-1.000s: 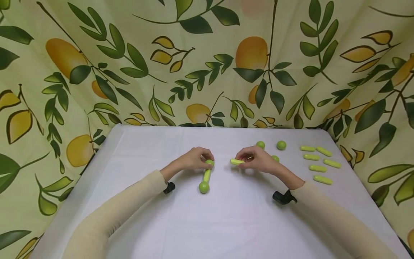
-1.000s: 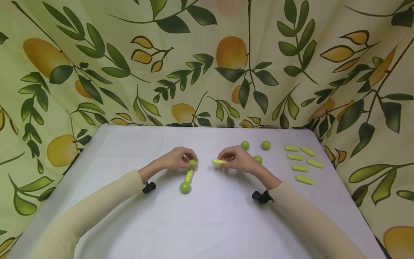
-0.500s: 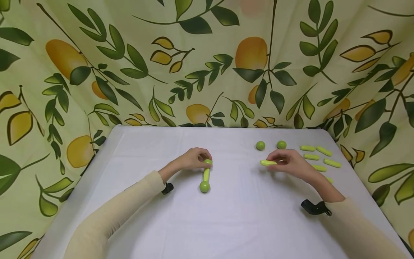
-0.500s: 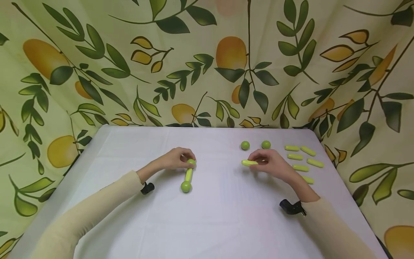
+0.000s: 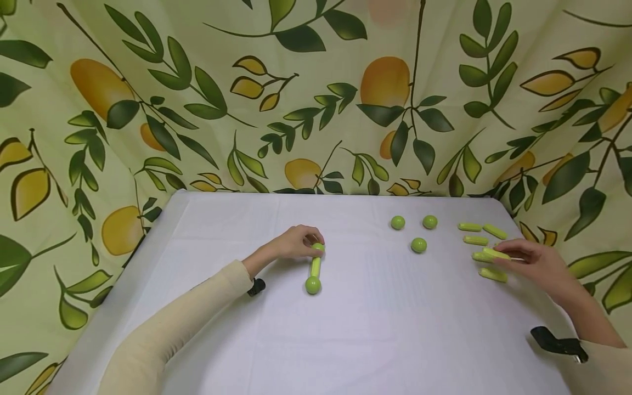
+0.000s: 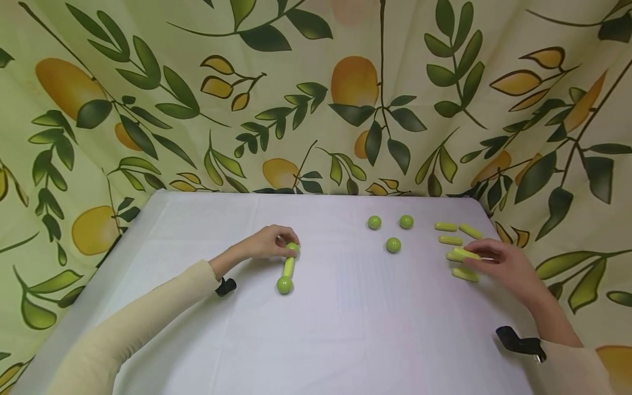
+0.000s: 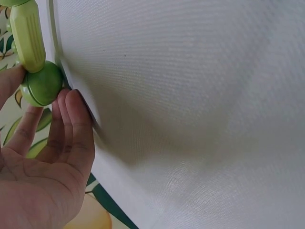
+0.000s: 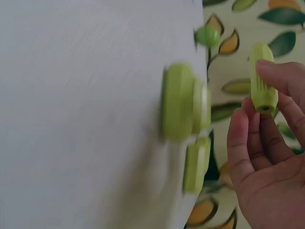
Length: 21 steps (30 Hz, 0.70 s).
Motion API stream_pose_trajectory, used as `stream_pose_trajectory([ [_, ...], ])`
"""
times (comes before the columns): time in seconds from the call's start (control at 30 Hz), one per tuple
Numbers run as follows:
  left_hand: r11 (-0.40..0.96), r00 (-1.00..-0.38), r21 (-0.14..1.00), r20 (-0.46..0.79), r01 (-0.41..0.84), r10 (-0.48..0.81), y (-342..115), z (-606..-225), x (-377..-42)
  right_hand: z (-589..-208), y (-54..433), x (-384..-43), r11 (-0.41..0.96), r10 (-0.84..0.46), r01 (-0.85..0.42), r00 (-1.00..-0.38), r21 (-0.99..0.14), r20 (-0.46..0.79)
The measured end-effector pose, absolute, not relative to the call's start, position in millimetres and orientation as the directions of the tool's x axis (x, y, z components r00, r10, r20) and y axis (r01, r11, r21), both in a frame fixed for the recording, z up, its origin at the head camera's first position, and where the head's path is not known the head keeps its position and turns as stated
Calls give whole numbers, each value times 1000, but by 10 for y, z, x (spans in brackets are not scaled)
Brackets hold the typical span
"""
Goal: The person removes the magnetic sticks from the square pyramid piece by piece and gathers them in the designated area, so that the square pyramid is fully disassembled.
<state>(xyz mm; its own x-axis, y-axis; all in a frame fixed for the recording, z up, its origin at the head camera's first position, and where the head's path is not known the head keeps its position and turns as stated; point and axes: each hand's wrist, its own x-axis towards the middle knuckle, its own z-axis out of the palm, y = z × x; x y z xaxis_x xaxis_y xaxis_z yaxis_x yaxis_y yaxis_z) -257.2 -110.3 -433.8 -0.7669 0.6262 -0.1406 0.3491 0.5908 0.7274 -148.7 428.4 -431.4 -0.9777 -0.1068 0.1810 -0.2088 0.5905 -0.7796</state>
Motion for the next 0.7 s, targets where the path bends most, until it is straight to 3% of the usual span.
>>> stream_pose_trajectory([
  [0.23,605,-773,716,-145,349,618,-1093,-4316,-2554,-4500,4643,-1371,729,23,-86,-988,-679,150],
  [0.7,603,-768,717,-149,350,623,-1088,-4296,-2537,-4633,4783,-1400,733,5,-67,-995,-676,104],
])
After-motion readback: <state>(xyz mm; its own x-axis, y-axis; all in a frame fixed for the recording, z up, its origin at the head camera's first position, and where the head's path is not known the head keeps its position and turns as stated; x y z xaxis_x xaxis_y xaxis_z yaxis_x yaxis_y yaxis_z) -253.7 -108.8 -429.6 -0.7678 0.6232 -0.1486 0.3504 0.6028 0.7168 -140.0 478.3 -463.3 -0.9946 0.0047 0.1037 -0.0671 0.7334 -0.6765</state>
